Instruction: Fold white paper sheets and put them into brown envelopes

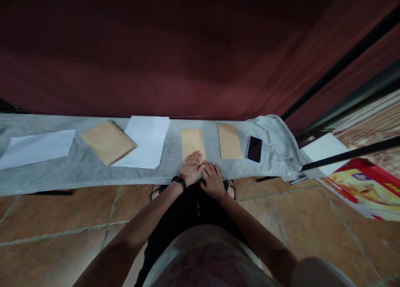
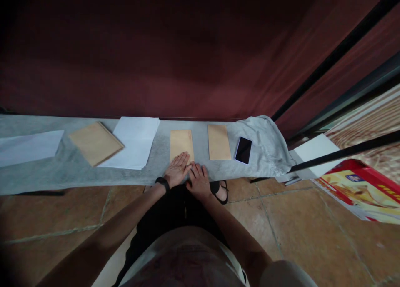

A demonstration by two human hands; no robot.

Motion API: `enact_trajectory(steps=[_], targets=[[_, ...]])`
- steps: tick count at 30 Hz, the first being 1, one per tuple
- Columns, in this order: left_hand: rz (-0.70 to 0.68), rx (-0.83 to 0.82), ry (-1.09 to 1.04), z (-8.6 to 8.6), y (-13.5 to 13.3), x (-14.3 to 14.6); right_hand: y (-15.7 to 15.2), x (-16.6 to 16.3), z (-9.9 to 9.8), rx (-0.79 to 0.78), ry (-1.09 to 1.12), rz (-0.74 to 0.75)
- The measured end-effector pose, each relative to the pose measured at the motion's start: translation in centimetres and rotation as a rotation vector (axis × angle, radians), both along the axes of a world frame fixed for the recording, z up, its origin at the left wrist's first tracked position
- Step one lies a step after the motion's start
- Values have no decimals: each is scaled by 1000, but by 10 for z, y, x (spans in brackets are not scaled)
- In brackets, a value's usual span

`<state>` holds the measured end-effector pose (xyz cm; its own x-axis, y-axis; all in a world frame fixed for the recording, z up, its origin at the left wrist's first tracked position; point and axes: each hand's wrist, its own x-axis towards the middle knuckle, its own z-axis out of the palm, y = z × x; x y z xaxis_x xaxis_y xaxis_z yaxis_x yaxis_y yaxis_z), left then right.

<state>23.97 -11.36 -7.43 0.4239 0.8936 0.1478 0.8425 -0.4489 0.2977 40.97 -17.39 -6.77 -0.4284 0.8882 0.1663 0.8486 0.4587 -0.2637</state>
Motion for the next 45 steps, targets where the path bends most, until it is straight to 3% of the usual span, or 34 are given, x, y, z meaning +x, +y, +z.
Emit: enact_trajectory(steps=[11,18,36,45], targets=[[65,-59,84,7,84,16,-1,0,9,6,43,-2],[95,0,57,6,108,23,0,1,6,8,53,0],[-91,12,75,2,56,7,1,2,4,20,73,-3],[-116,51,104,7,-9,-10,0,1,1,37,77,-19]])
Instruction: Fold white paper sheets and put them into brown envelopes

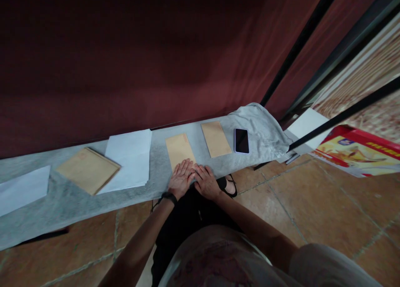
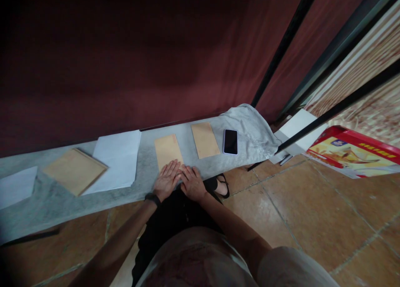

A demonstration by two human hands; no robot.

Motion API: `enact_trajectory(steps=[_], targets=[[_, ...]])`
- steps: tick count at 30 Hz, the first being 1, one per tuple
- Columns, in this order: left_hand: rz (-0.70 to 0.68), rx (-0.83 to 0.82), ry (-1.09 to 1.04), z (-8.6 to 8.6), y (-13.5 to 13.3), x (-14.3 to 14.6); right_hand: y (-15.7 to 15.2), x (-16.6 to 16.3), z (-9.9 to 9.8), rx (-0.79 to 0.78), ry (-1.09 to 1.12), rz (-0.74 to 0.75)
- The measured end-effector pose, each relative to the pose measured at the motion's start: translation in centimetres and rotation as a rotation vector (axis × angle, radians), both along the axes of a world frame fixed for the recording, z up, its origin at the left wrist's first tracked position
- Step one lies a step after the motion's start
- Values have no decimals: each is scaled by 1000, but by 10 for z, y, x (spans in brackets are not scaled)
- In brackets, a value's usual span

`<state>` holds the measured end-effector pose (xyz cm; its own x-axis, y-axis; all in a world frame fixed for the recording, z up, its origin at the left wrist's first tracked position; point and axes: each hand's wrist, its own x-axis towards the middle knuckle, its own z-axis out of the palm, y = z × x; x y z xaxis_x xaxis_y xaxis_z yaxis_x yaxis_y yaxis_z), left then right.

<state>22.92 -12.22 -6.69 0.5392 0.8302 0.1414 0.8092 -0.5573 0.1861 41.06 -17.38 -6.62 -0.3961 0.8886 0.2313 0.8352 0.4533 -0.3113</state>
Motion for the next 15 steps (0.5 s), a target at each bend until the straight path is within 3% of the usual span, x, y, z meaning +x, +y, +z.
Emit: enact_trajectory(steps=[6,15], targets=[[-20,77,4,0,-32,-16,4,-7,9,-28,44,-65],[15,29,40,-8,-34,-20,20,-47,6,54,76,-68]])
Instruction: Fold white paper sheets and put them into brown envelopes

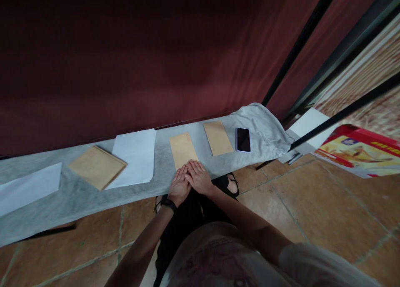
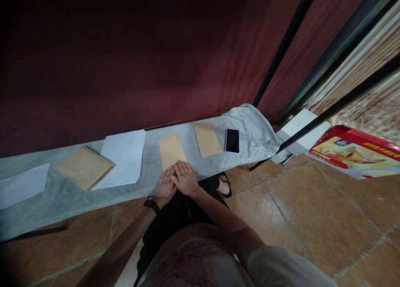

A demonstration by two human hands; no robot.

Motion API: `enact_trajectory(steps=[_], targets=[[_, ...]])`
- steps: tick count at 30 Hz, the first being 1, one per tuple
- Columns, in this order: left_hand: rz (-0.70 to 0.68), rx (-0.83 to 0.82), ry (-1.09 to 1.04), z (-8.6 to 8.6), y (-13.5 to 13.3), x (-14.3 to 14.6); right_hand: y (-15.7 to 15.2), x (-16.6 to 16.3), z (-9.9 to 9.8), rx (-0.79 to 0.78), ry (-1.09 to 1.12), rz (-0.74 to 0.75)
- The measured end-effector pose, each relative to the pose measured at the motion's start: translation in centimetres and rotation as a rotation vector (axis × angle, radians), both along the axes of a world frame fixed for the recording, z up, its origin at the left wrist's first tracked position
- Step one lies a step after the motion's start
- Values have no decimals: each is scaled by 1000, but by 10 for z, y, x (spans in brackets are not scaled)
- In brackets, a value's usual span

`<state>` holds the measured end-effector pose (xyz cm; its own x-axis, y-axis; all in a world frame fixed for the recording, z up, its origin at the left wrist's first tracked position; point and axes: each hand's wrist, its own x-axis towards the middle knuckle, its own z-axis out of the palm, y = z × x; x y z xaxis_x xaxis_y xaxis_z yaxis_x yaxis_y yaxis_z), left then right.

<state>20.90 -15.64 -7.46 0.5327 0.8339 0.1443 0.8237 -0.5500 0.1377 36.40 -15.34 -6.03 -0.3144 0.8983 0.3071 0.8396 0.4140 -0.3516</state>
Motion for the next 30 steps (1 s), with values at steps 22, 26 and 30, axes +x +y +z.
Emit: enact_trajectory(steps=[22,26,30], targets=[[199,-40,8,17,-7,5,-15,33,-12,-11,-43,-29],[176,-165,38,24,31,20,-15,32,-12,-10,-43,-39],[174,-216,45,24,73,36,-14,31,-13,-3,-52,-45]])
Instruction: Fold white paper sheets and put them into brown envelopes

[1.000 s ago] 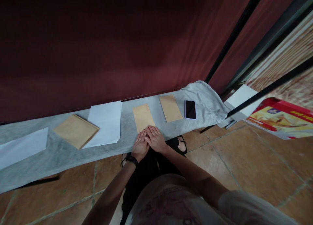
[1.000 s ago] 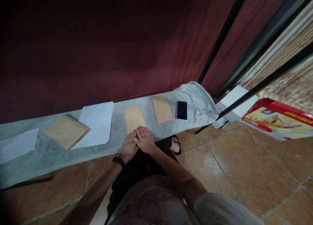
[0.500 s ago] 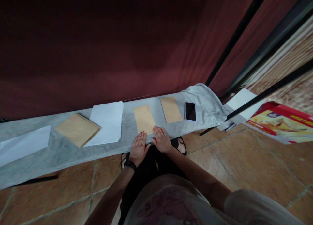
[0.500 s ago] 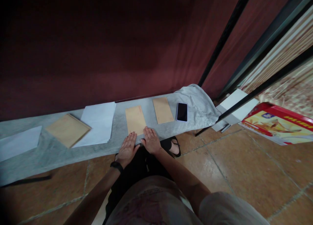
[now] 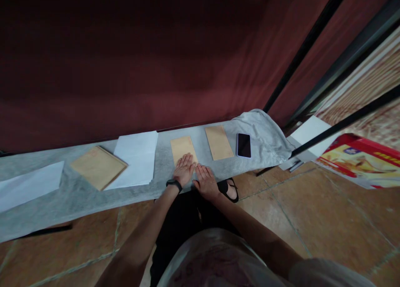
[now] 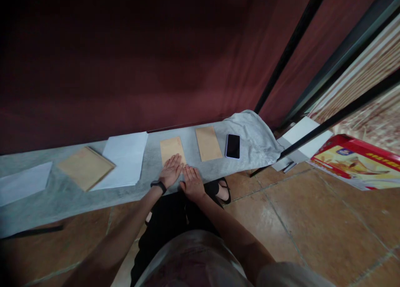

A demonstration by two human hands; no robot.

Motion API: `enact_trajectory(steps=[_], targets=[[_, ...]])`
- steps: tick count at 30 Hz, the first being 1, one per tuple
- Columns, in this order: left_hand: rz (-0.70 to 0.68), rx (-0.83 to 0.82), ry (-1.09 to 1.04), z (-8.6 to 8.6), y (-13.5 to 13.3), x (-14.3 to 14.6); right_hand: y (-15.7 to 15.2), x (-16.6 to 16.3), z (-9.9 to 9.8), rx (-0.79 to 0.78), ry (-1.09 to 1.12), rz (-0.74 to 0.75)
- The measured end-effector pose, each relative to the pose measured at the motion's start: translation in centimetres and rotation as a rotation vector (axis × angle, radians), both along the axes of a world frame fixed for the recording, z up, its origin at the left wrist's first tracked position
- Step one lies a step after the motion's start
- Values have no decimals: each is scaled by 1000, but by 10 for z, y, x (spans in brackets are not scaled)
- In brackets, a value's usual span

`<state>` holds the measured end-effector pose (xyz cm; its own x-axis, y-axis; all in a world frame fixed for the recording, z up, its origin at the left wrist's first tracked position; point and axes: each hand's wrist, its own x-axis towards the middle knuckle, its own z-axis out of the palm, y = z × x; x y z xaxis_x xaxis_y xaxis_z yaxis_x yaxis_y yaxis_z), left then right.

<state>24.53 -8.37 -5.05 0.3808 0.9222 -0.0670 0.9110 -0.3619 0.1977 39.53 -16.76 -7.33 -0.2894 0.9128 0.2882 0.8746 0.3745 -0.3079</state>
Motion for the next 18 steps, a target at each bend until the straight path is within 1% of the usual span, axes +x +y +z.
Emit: enact_trajectory(steps=[5,10,12,14,18], targets=[[49,48,10,-4,39,15,0,1,-3,28,4,11],[64,76,9,-7,61,22,-1,1,-4,68,4,10],[54,87,3,-8,62,21,-2,1,-4,66,2,11],[24,97,-10,-9,57,19,-2,1,-3,51,1,15],[-46,102,-36,-10,35,11,-1,1,-1,17,1,20]])
